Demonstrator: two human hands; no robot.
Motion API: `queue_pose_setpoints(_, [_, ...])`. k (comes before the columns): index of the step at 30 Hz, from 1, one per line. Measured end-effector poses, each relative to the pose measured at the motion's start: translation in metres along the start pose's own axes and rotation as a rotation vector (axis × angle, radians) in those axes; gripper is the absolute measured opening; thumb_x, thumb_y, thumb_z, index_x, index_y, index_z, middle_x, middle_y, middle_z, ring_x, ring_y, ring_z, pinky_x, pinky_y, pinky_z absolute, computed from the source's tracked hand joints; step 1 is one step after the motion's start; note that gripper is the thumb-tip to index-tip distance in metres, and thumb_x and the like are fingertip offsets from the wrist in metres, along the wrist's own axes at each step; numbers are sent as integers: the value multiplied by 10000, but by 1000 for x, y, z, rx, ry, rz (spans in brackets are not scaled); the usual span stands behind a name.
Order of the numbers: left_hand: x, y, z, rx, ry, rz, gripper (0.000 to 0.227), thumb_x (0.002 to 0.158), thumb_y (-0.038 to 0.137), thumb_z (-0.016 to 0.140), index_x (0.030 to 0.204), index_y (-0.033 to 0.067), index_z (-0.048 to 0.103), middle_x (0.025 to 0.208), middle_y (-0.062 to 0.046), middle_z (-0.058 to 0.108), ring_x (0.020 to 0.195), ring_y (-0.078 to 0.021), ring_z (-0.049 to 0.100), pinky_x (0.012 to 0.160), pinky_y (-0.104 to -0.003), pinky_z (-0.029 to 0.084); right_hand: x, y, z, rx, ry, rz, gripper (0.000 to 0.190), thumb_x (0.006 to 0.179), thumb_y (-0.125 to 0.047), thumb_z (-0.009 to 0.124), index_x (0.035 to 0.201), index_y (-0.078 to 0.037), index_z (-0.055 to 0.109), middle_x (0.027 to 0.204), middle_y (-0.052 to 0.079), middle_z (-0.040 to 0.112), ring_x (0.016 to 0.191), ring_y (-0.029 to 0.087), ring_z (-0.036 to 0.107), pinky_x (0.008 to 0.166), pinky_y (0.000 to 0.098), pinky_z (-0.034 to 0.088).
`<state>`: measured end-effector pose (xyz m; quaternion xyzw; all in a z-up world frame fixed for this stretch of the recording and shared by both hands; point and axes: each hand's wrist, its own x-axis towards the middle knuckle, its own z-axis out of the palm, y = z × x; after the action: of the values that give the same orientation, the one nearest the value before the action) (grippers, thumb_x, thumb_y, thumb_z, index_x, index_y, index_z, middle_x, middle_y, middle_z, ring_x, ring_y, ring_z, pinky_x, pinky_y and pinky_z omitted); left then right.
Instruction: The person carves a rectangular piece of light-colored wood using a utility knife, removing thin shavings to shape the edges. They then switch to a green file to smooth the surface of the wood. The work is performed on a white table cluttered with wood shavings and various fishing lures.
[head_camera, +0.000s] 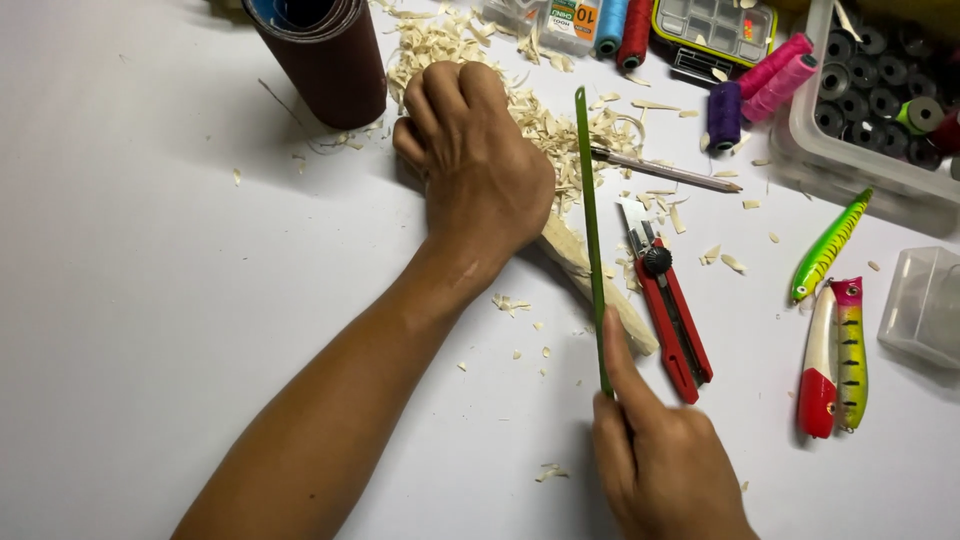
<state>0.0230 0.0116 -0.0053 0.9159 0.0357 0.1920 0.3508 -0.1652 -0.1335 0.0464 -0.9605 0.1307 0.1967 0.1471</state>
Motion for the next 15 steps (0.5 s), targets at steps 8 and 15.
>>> queue_pose_setpoints(8, [-3,-1,-3,-23,7,11,287,657,21,429,904,150,363,1007,-110,406,1059,-313,413,830,-469,314,-12,8,13,57,119,-110,758,869,-192,571,1589,-369,415,541,168,413,376,333,367,478,356,424])
queue_pose_setpoints(15, [-1,-1,0,-9,34,37,311,645,21,440,921,146,366,1006,-110,408,1046,-308,420,826,-464,316,-27,11,20,43,180,-140,757,862,-180,585,1577,-365,420,395,162,396,287,302,393,443,343,479])
